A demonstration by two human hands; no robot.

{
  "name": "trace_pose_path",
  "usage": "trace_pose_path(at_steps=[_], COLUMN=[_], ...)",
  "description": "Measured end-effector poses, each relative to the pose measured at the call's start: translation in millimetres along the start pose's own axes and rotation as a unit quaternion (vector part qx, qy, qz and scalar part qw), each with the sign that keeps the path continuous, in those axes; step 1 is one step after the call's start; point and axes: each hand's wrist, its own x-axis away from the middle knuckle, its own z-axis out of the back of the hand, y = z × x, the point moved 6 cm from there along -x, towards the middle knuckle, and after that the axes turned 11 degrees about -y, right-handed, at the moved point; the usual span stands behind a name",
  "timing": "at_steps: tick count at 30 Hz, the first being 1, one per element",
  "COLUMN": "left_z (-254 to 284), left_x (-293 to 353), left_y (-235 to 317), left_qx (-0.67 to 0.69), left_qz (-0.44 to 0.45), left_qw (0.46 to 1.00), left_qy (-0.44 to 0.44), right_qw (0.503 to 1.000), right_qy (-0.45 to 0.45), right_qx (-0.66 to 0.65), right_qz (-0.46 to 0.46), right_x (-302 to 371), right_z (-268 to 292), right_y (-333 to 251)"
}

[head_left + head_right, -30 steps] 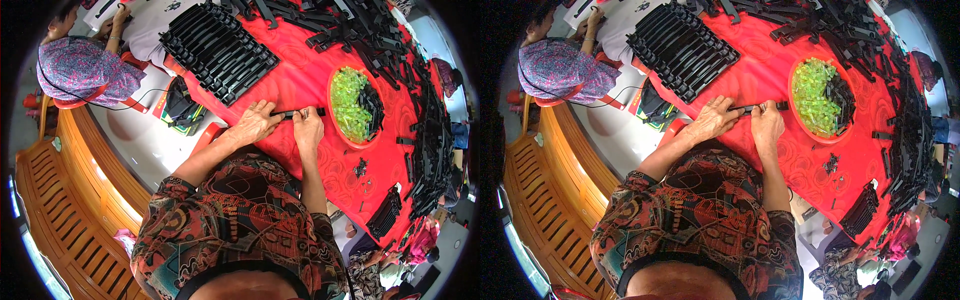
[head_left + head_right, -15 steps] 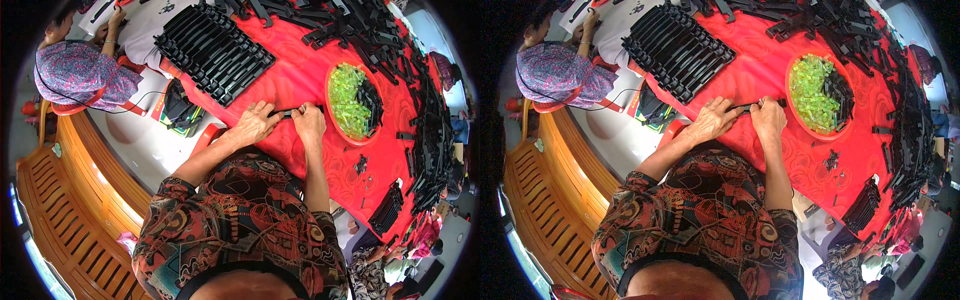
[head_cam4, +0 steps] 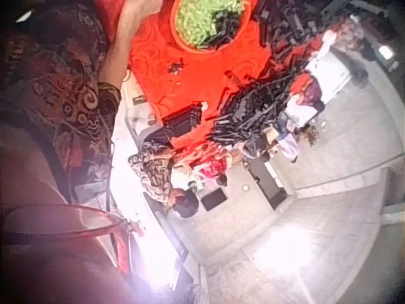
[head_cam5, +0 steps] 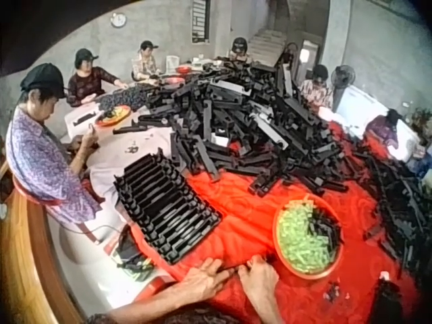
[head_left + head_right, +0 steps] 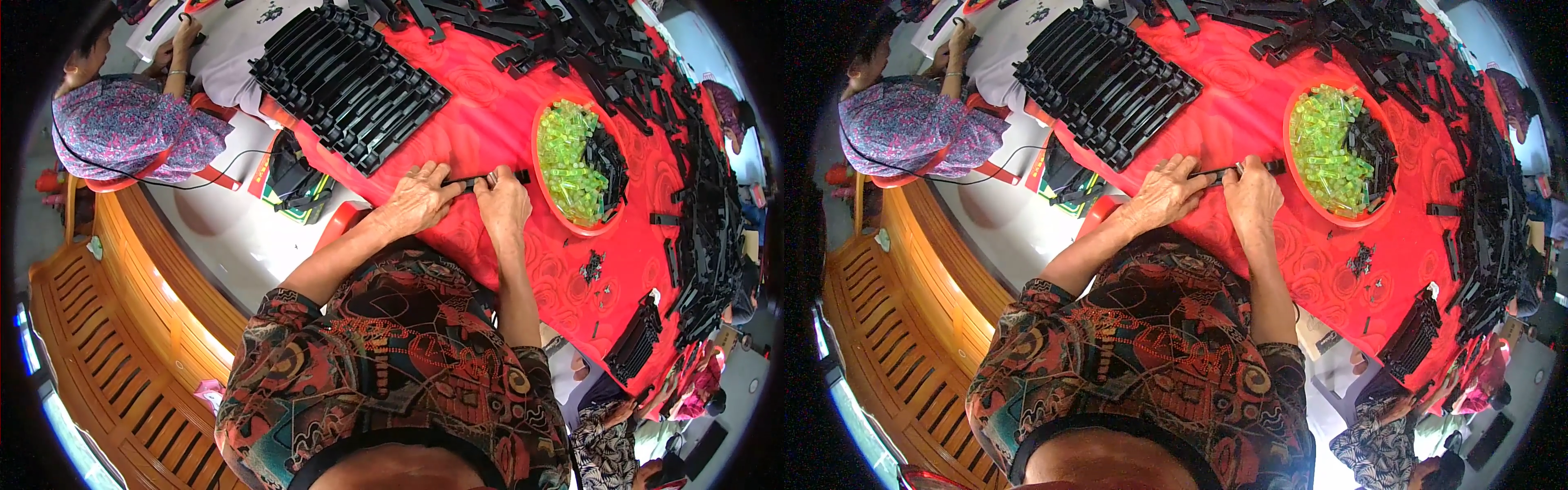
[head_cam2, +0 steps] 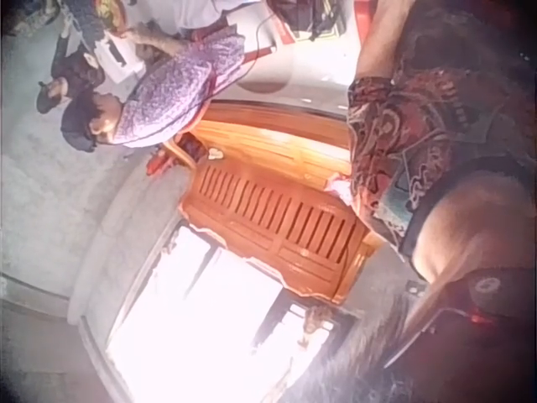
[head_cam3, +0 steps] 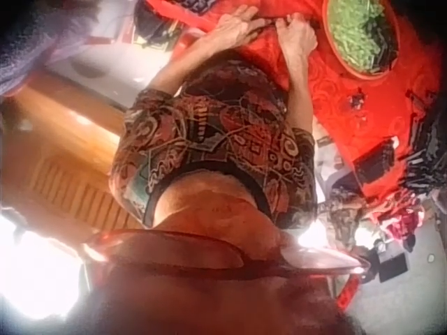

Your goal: The person assembles plastic parts by inserting small pieces into black plastic housings by hand and stacking the assembled components into a tray.

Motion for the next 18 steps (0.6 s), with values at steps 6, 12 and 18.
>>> trace_pose_path(at_steps=[6, 12, 18], left_z=[-5, -6, -5], left_x=[0, 0, 1], left_y=[2, 2, 0], left_qx=[-0.043, -0.043, -0.032], left_qz=[-0.005, -0.009, -0.039], left_qw=[0.999, 0.999, 0.999], left_qy=[-0.010, -0.013, 0.011], right_qw=[1.000, 0.997, 0.962], right_qy=[-0.017, 0.037, 0.083], right_qx=[0.005, -0.055, -0.235], right_qz=[0.003, 0.040, 0.110], right_x=[-5, 4, 3], right_z=[1, -6, -14], right_y=[1, 12, 34])
